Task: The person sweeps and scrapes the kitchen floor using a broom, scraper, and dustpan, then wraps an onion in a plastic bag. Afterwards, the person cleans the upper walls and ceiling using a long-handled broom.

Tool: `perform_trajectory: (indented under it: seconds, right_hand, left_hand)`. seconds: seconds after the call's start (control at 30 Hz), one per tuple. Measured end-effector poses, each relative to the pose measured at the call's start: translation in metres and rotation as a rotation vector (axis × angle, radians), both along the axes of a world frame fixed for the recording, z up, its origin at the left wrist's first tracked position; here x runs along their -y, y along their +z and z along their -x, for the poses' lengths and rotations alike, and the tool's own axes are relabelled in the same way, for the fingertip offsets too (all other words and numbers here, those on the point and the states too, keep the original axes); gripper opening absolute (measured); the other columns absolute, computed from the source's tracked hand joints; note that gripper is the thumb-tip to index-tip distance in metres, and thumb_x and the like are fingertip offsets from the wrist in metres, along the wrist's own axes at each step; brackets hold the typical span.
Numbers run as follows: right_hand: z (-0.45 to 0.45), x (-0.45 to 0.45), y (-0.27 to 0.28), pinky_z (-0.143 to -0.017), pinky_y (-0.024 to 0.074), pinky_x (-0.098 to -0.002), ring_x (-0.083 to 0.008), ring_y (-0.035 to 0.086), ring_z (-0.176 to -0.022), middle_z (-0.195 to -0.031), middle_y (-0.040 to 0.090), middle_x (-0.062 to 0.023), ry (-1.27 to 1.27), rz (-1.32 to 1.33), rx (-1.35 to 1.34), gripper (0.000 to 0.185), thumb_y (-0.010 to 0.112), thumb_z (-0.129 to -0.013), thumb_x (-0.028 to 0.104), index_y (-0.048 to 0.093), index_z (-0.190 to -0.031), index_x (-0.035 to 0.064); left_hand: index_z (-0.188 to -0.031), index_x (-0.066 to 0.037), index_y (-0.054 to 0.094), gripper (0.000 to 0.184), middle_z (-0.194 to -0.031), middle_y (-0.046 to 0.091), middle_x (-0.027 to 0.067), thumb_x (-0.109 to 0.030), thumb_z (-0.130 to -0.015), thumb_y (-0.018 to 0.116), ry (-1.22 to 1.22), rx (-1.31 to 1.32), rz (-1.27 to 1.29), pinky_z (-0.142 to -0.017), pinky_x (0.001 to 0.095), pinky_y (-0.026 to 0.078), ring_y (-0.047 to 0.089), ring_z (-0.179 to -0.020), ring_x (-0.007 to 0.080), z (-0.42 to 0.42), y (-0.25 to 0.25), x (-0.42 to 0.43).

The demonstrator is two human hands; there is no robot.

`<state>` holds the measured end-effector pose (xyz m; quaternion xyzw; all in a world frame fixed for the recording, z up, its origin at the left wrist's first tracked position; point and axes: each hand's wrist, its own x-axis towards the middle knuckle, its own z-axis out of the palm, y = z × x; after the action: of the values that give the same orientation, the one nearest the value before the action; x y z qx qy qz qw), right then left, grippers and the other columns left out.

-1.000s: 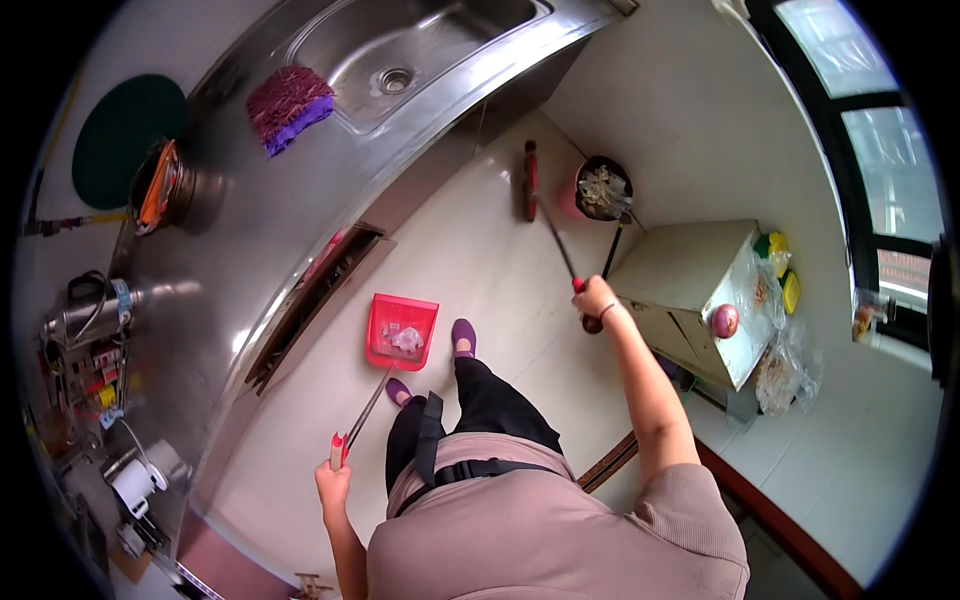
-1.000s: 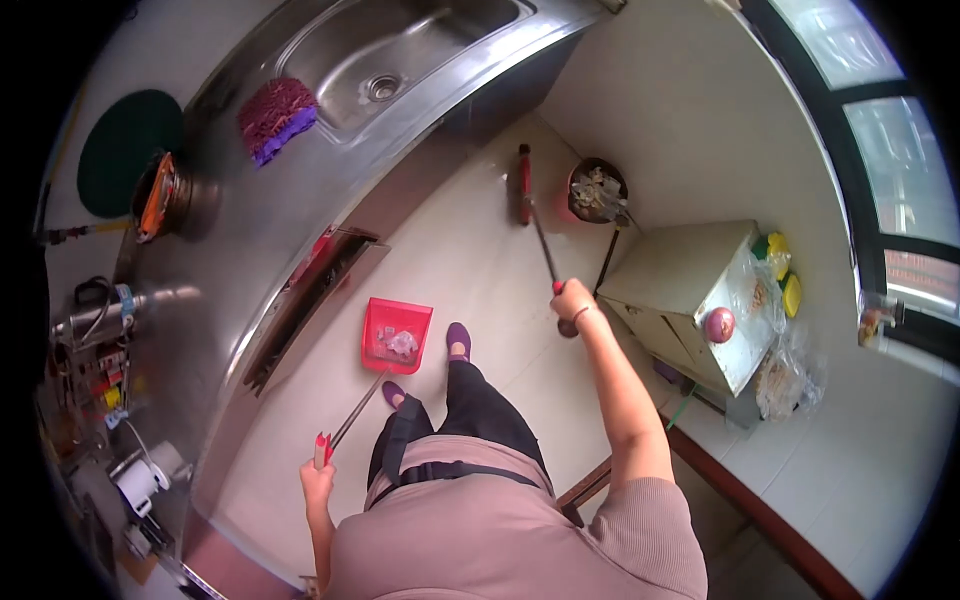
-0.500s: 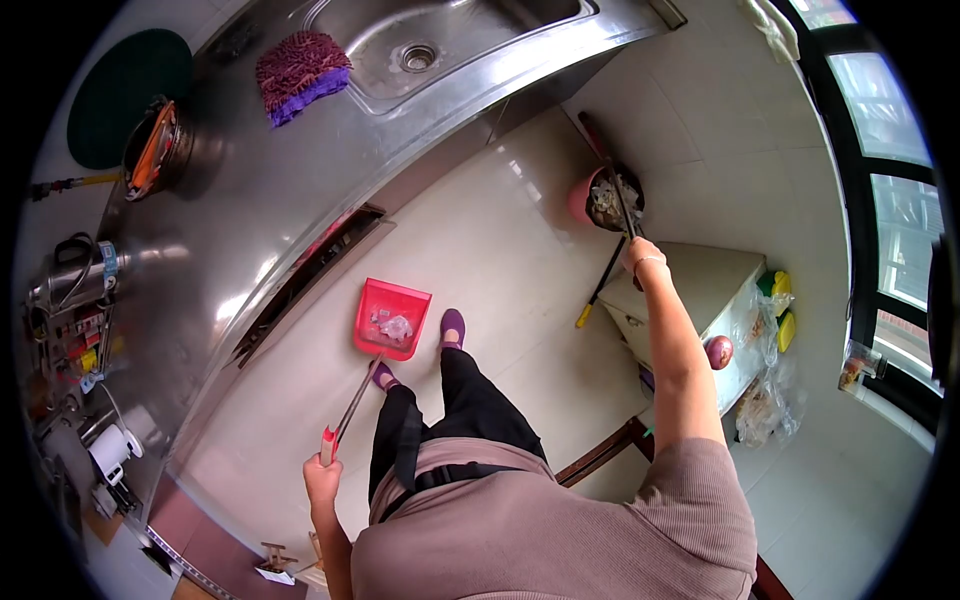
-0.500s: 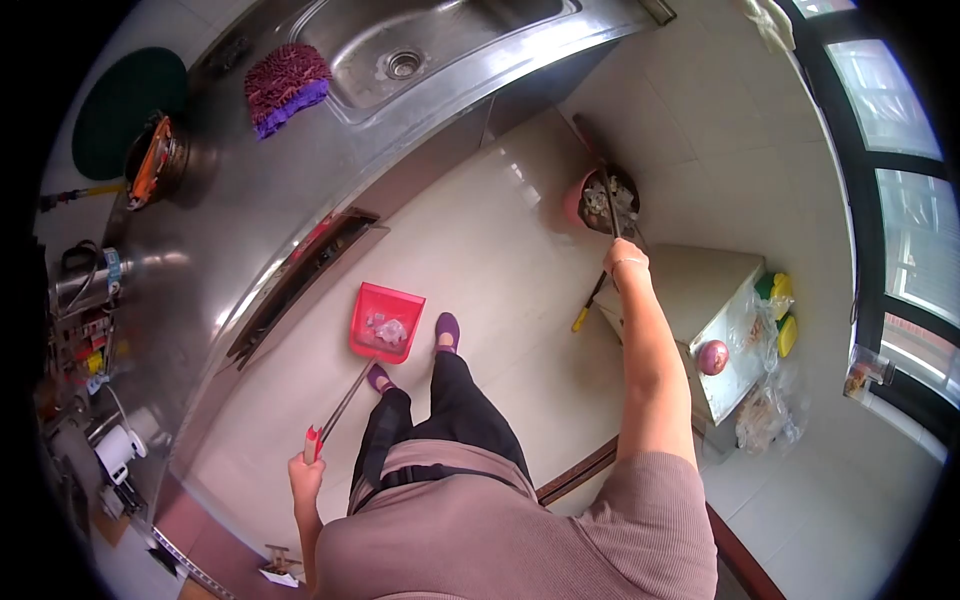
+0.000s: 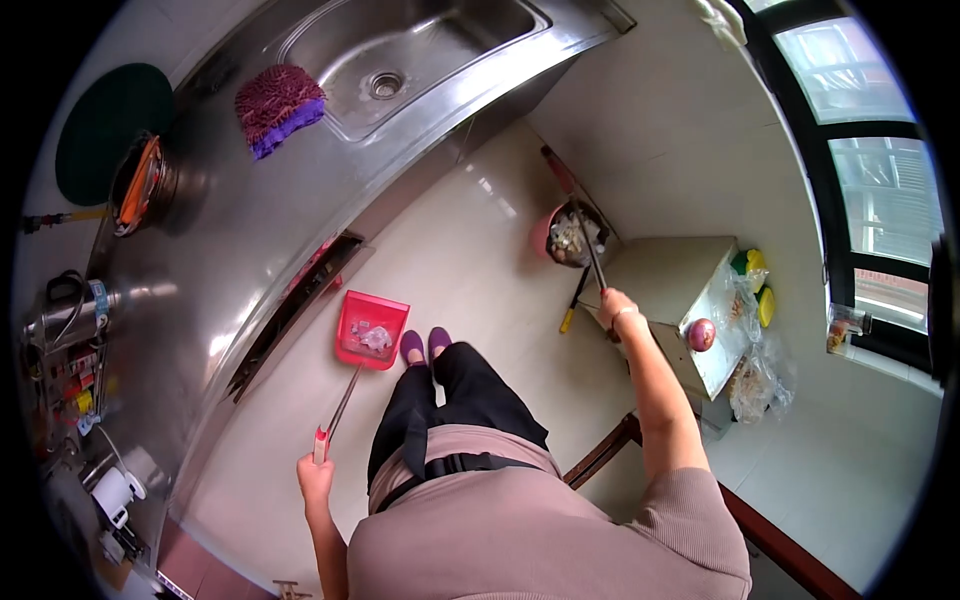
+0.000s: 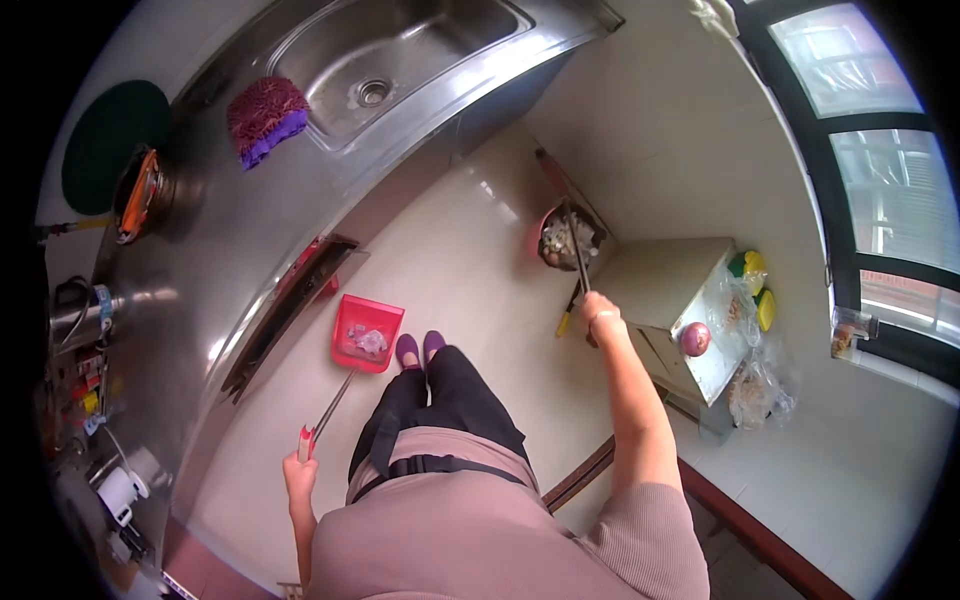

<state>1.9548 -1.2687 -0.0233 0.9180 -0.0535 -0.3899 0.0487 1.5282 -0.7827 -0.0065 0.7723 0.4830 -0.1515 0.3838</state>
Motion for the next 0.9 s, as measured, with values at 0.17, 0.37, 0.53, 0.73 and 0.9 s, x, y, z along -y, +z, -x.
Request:
perform_trajectory:
  seconds: [0.17, 0.37, 0.53, 0.73, 0.9]
  right_hand:
    - [0.003, 0.001, 0.063, -0.082, 0.0474, -0.0396, -0.033, 0.058, -0.098, -0.101, 0.061, -0.0192, -0.131, 0.012, -0.081, 0.026, 0.052, -0.08, 0.021, 0.058, -0.098, 0.0032]
    - [-0.065, 0.054, 0.044, -0.08, 0.0487, -0.0384, -0.0308, 0.061, -0.095, -0.099, 0.063, -0.0173, -0.022, 0.076, -0.087, 0.028, 0.051, -0.081, 0.02, 0.06, -0.101, 0.0035]
    - [-0.123, 0.071, 0.019, -0.085, 0.047, -0.0383, -0.0296, 0.058, -0.103, -0.106, 0.061, -0.0153, -0.026, 0.104, -0.065, 0.026, 0.053, -0.079, 0.019, 0.061, -0.1, 0.006]
    - [-0.137, 0.111, -0.047, -0.082, 0.0479, -0.0378, -0.0329, 0.056, -0.102, -0.105, 0.061, -0.0179, -0.02, -0.046, -0.089, 0.028, 0.049, -0.076, 0.011, 0.06, -0.101, 0.0039]
    - [-0.129, 0.12, 0.026, -0.082, 0.0474, -0.039, -0.033, 0.057, -0.1, -0.104, 0.06, -0.019, -0.012, -0.027, -0.174, 0.028, 0.052, -0.076, 0.015, 0.06, -0.1, 0.005]
  left_hand:
    - [-0.067, 0.001, 0.057, 0.005, -0.056, 0.051, 0.0013, -0.003, -0.066, 0.053, 0.159, 0.0, 0.076, -0.048, 0.0286, 0.038, 0.045, -0.05, 0.0096, -0.005, -0.01, -0.001]
    - [-0.067, 0.0, 0.056, 0.003, -0.056, 0.05, 0.0002, -0.001, -0.065, 0.053, 0.126, 0.003, 0.032, -0.047, 0.027, 0.036, 0.044, -0.05, 0.0085, -0.064, 0.002, 0.034]
    - [-0.066, -0.001, 0.055, 0.001, -0.056, 0.049, -0.0016, -0.001, -0.065, 0.054, 0.302, 0.011, 0.061, -0.046, 0.0258, 0.035, 0.042, -0.049, 0.0076, -0.097, 0.02, 0.083]
    - [-0.068, -0.001, 0.056, 0.003, -0.056, 0.048, -0.0017, -0.002, -0.066, 0.054, 0.342, -0.041, 0.095, -0.044, 0.0248, 0.034, 0.041, -0.047, 0.0068, -0.114, 0.043, 0.124]
    - [-0.069, 0.0, 0.056, 0.005, -0.055, 0.049, -0.0011, -0.004, -0.067, 0.054, 0.362, -0.055, 0.143, -0.043, 0.025, 0.034, 0.042, -0.045, 0.0077, -0.143, 0.052, 0.143]
